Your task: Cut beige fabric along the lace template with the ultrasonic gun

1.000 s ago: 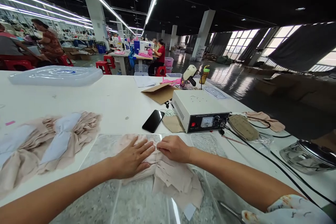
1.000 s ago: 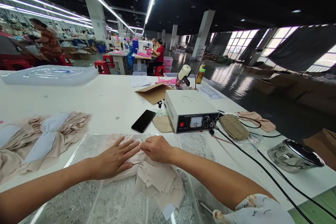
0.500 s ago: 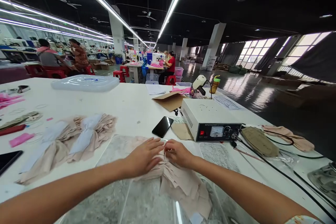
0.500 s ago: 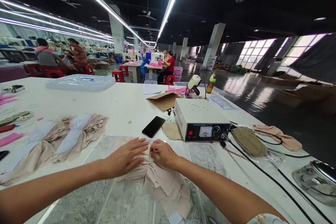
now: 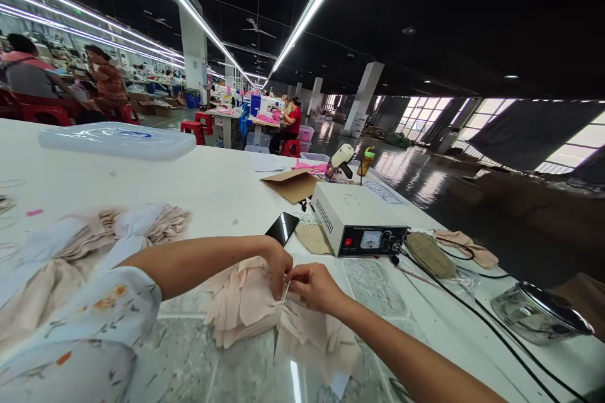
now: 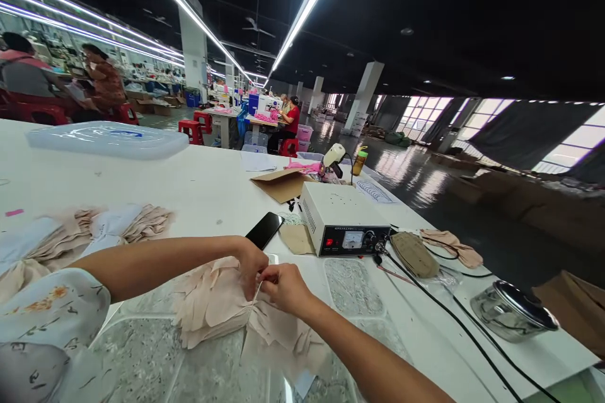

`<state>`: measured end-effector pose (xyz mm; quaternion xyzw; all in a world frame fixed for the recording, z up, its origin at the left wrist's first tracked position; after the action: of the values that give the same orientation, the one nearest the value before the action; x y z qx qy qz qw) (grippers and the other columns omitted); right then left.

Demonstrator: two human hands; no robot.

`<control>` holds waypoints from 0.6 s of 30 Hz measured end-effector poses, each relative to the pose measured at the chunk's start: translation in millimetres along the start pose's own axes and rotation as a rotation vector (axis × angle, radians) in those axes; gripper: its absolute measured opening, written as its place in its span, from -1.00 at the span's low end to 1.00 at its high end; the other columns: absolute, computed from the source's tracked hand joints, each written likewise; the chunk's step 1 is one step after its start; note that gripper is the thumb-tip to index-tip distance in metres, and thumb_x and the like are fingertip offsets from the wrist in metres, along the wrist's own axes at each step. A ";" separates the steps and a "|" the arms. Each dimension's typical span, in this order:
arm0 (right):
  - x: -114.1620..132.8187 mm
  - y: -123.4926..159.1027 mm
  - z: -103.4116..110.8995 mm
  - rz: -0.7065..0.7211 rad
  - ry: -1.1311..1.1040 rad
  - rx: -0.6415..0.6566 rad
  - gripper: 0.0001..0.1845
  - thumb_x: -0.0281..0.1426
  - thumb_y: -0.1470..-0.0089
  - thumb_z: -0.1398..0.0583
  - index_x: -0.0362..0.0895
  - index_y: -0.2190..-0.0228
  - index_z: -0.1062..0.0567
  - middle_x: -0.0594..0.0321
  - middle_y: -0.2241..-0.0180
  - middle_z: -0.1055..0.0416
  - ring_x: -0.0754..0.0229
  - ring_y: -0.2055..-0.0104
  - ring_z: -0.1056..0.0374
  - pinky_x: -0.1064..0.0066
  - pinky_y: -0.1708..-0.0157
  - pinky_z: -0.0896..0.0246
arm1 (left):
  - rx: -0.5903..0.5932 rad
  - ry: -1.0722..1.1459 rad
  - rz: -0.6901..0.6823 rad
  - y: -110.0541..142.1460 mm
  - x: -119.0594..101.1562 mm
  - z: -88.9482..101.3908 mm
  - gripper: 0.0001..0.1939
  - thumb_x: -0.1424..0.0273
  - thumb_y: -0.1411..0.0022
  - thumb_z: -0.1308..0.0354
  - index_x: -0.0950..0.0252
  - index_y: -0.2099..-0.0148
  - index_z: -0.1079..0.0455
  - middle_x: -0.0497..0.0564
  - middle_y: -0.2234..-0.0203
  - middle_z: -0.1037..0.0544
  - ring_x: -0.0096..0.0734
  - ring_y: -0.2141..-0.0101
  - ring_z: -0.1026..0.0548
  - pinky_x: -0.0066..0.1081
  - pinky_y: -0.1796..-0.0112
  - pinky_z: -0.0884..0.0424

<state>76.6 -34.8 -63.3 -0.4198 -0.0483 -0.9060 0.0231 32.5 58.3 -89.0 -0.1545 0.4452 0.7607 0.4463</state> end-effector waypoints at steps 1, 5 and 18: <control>0.2 2.2 -1.8 -0.031 -0.031 -0.008 -0.76 -0.25 -0.20 -0.18 -0.20 0.33 -0.48 0.33 0.43 -0.43 0.35 0.49 -0.34 0.45 0.47 -0.33 | 0.025 0.008 0.005 -0.2 1.3 -2.2 -0.72 0.29 -0.36 -0.14 0.36 -0.02 -0.38 0.06 0.10 -0.47 -0.25 0.17 -0.50 -0.23 0.18 -0.50; 4.9 9.7 -5.7 -0.109 -0.157 -0.071 -0.76 -0.26 -0.18 -0.20 -0.20 0.37 -0.48 0.35 0.48 -0.42 0.33 0.48 -0.35 0.42 0.42 -0.34 | 0.093 0.032 0.031 9.8 6.2 -9.8 -0.76 0.31 -0.35 -0.16 0.37 0.03 -0.40 0.05 0.14 -0.48 -0.26 0.17 -0.50 -0.23 0.18 -0.49; 36.7 14.0 -14.8 -0.147 -0.526 -0.262 -0.88 -0.51 0.13 -0.16 -0.12 0.44 -0.35 0.44 0.64 -0.34 0.32 0.57 -0.26 0.47 0.49 -0.14 | -0.160 0.568 0.150 63.4 32.9 -49.0 -0.69 0.31 -0.35 -0.15 0.34 -0.07 -0.34 0.10 0.07 -0.45 -0.25 0.14 -0.49 -0.20 0.18 -0.50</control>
<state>42.9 -50.3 -43.9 -0.6349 0.0344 -0.7639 -0.1105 -45.4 23.1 -102.8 -0.3624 0.5012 0.7505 0.2329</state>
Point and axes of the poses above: each hand's wrist, its own y-axis away from the middle knuckle, its own z-axis out of the back of the hand, x = y × z, the point moved 7 cm from there along -y, towards the middle knuckle
